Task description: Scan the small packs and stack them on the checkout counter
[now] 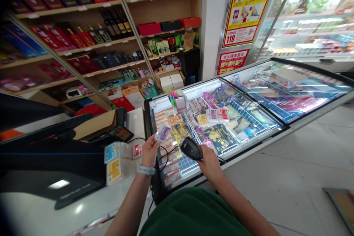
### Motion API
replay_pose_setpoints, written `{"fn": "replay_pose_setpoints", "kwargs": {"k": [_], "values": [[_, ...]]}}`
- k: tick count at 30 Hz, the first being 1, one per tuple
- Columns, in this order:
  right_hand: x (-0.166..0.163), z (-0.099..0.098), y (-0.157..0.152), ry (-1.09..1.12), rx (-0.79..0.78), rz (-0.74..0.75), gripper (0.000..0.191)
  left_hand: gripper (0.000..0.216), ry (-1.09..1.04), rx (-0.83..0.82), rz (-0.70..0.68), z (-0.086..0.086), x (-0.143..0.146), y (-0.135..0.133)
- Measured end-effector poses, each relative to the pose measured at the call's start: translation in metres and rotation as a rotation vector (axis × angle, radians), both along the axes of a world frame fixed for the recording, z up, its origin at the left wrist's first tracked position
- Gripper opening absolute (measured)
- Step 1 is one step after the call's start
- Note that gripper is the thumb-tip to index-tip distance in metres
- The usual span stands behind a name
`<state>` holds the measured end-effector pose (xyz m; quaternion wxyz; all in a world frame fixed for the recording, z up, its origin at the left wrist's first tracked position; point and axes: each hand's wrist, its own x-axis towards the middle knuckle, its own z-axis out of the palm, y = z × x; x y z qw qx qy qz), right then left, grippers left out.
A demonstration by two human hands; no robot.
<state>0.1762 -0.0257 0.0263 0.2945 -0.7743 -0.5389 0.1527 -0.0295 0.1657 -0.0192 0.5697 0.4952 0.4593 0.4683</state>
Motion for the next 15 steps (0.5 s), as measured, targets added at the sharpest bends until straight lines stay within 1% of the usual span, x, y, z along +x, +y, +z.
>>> {"fn": "replay_pose_setpoints", "kwargs": {"k": [6,15], "values": [[-0.0016,0.0053,0.0010,-0.010,-0.008,0.003,0.028,0.046,-0.002,0.006,-0.014,0.0013,0.0012,-0.0002],[-0.0018,0.0040,0.0011,-0.005,0.014,0.000,0.026,0.047,-0.025,-0.003,-0.018,-0.0005,0.0023,0.0008]]}}
